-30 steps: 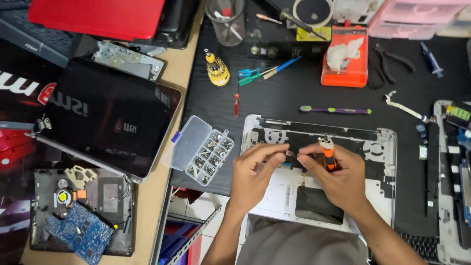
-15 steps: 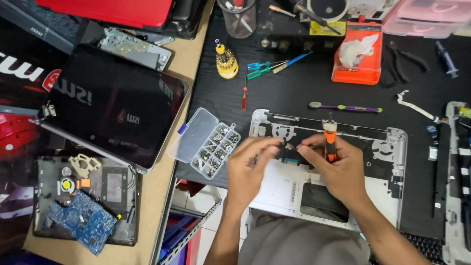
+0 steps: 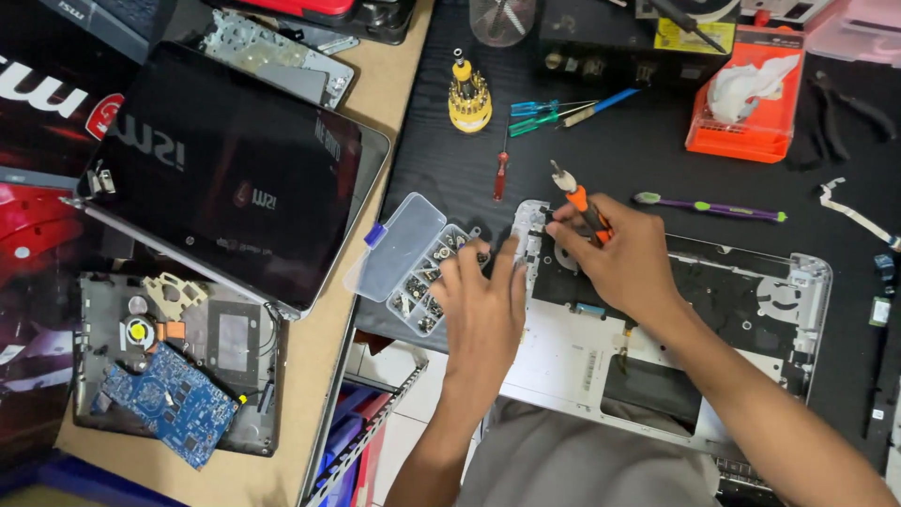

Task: Technician disassembling a laptop, removing screws with a screwdriver and organizing them in a parts box.

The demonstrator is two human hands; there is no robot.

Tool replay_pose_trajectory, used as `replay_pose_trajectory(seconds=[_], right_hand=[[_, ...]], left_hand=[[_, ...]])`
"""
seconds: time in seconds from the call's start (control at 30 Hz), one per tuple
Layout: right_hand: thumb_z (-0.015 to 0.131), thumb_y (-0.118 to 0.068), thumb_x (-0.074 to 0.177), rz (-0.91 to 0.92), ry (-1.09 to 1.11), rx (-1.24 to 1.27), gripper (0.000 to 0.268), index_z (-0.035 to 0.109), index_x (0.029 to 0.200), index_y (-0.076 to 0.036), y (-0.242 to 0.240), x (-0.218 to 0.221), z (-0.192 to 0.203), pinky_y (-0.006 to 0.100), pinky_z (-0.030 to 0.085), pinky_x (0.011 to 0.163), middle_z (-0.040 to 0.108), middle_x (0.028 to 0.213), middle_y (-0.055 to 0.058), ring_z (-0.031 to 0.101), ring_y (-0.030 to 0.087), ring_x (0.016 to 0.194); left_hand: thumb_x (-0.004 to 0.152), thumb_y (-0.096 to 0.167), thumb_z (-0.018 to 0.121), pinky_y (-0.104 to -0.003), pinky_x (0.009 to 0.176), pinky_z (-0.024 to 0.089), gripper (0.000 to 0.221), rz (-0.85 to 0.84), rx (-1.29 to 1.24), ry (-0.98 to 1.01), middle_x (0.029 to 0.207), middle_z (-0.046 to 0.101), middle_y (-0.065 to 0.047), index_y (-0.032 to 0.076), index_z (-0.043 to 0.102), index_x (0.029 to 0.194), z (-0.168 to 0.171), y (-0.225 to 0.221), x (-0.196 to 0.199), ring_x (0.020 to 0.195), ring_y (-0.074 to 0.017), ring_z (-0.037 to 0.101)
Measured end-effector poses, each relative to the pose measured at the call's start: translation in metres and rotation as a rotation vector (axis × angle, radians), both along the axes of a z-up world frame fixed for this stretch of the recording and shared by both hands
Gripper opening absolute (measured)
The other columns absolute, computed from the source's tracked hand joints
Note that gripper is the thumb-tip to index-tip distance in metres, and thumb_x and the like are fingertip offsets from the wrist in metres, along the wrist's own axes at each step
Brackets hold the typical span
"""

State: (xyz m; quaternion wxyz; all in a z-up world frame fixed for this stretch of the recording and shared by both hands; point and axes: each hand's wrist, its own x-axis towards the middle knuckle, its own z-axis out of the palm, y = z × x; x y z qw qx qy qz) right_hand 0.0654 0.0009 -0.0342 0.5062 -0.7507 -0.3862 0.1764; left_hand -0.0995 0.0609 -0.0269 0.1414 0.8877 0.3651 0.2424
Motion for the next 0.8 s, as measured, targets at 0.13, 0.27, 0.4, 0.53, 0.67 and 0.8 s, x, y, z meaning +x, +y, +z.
replay_pose_trajectory(seconds=[0.13,0.27,0.4,0.53,0.67,0.8], right_hand=[[0.08,0.001,0.089,0.022,0.012,-0.006,0.015,0.078,0.104,-0.001,0.017,0.001,-0.002,0.032,0.044,0.051,0.075,0.08,0.017,0.059,0.018,0.054],[0.084,-0.003,0.088,0.027,0.008,-0.02,0.014,0.078,0.101,-0.003,0.025,0.003,-0.004,0.028,0.042,0.048,0.075,0.077,0.014,0.056,0.015,0.05],[0.082,-0.003,0.09,0.044,0.003,-0.03,0.012,0.078,0.101,-0.001,0.028,0.005,-0.007,0.029,0.043,0.047,0.076,0.08,0.017,0.06,0.018,0.052],[0.084,-0.005,0.088,0.046,0.006,-0.05,0.013,0.078,0.1,-0.002,0.03,0.005,-0.009,0.029,0.043,0.047,0.076,0.081,0.016,0.061,0.018,0.053],[0.083,-0.005,0.087,0.033,0.025,-0.074,0.011,0.079,0.097,-0.005,0.032,0.003,-0.004,0.026,0.043,0.049,0.077,0.082,0.013,0.059,0.014,0.055],[0.082,-0.004,0.088,0.03,0.024,-0.068,0.011,0.079,0.098,-0.005,0.032,0.002,-0.005,0.028,0.043,0.049,0.077,0.083,0.013,0.06,0.015,0.056]], left_hand=[[0.093,0.019,0.072,-0.043,0.075,0.033,0.033,-0.018,0.071,0.039,0.113,0.051,-0.01,0.013,0.068,0.126,-0.019,0.005,0.004,0.097,-0.0317,0.048],[0.092,0.022,0.076,-0.042,0.072,0.033,0.031,-0.017,0.067,0.052,0.112,0.048,-0.008,0.015,0.07,0.122,-0.021,0.008,0.005,0.093,-0.029,0.047],[0.092,0.022,0.076,-0.04,0.071,0.031,0.03,-0.034,0.059,0.049,0.111,0.048,-0.008,0.014,0.07,0.121,-0.019,0.011,0.005,0.092,-0.0279,0.046],[0.091,0.021,0.077,-0.041,0.071,0.031,0.032,-0.041,0.061,0.04,0.111,0.047,-0.009,0.014,0.069,0.121,-0.024,0.011,0.005,0.092,-0.029,0.046],[0.092,0.022,0.075,-0.042,0.072,0.032,0.036,-0.051,0.05,0.078,0.111,0.046,-0.008,0.015,0.066,0.126,-0.025,0.011,0.006,0.092,-0.0285,0.046],[0.093,0.024,0.074,-0.043,0.072,0.033,0.043,-0.043,0.044,0.107,0.111,0.046,-0.009,0.014,0.061,0.133,-0.027,0.009,0.009,0.091,-0.0297,0.047]])
